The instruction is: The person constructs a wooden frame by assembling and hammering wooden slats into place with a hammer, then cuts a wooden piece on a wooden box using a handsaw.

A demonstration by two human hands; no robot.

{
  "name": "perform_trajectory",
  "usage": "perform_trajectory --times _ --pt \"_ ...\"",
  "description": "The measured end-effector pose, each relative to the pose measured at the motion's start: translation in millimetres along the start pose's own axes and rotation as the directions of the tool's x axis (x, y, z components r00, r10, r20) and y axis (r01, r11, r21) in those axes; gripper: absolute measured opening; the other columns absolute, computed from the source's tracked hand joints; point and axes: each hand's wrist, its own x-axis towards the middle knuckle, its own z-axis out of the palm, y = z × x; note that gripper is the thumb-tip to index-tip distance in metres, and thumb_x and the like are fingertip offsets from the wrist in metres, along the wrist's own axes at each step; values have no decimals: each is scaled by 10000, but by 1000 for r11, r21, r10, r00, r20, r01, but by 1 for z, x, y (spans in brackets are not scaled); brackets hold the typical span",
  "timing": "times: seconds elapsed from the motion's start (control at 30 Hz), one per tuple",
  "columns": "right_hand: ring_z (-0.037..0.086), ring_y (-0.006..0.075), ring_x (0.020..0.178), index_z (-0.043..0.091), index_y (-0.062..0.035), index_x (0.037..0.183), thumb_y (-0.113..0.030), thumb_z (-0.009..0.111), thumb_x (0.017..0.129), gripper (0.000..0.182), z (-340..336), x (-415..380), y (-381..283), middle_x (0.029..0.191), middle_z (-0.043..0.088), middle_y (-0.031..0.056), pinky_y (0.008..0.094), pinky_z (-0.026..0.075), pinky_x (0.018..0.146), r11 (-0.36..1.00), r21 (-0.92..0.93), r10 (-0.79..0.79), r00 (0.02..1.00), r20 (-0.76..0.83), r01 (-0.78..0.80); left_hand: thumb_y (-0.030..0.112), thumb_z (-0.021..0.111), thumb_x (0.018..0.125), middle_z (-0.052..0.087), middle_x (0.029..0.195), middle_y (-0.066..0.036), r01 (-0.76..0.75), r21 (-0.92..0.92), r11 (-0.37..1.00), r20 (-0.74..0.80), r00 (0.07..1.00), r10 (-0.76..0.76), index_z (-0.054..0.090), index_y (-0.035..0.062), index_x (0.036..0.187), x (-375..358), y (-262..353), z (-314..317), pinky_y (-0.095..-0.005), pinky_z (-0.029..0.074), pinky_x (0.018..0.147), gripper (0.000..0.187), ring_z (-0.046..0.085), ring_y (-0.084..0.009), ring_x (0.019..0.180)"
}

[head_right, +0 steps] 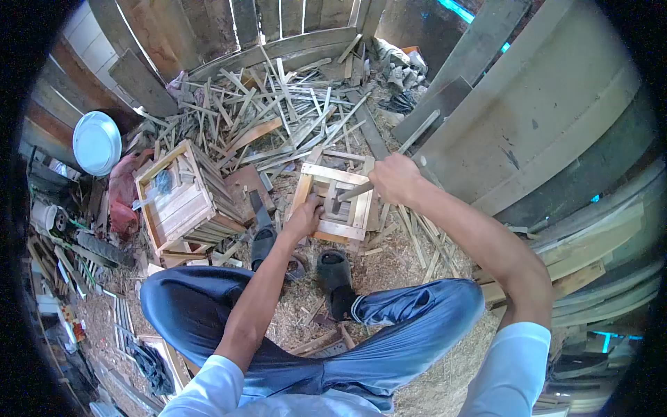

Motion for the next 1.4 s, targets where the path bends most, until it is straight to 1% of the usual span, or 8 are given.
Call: perform_trajectory --times 0.57,0.7,0.8,0.93,1.1,1.2,1.3,1.4 --pt "675 300 779 700 -37 768 -150 631 729 138 -15 -11 -6 791 682 149 403 539 707 995 81 46 990 137 -58 172 586 831 651 822 -230 10 -46 999 -26 1000 -11 621 -7 913 -5 -2 2 -455 499 728 200 634 -389 801" --pt "674 304 782 702 -37 775 -111 617 717 127 4 -13 -1 786 679 156 411 538 712 987 146 67 998 -10 -65 178 598 815 653 810 -225 16 36 999 -63 998 -13 622 -7 908 6 -4 7 -455 502 726 208 633 -393 782" --pt "673 309 795 705 -32 793 -137 629 735 142 -12 -17 -8 791 679 161 414 537 716 993 112 22 989 144 -38 190 591 818 648 797 -233 36 35 999 -46 998 -34 626 -2 897 -2 -6 8 -460 502 726 210 631 -398 780" --pt "672 318 808 705 -21 822 -171 628 767 177 -13 -12 -4 798 677 171 416 537 718 982 116 142 988 68 -149 225 563 837 635 779 -254 40 144 989 -113 993 -24 647 14 855 4 0 13 -477 497 727 227 627 -404 775" --pt "655 366 791 668 8 857 -188 566 843 222 -47 -48 -10 783 661 202 447 531 714 921 304 208 967 145 -244 271 546 859 637 766 -245 76 188 979 -80 995 -62 666 30 851 -9 16 14 -494 494 708 269 625 -410 748" --pt "634 412 746 598 19 998 -219 488 913 276 0 -56 -29 748 635 243 492 509 688 831 515 318 939 -132 -210 300 549 865 641 781 -241 209 198 958 -119 975 -189 676 38 863 -9 22 20 -494 486 713 291 621 -416 745" --pt "610 452 707 509 18 1075 -245 415 958 303 39 -53 -59 718 609 277 538 476 651 610 743 443 896 -33 -275 304 542 871 642 790 -244 191 183 964 -117 978 -171 688 61 901 -7 17 21 -491 488 707 286 626 -407 748" --pt "587 480 667 492 6 1016 -255 406 963 280 81 -45 -76 683 586 296 564 449 615 572 753 523 852 -27 -327 301 537 877 647 781 -229 187 192 964 -123 979 -165 692 75 916 -8 18 22 -487 491 703 277 628 -402 752"
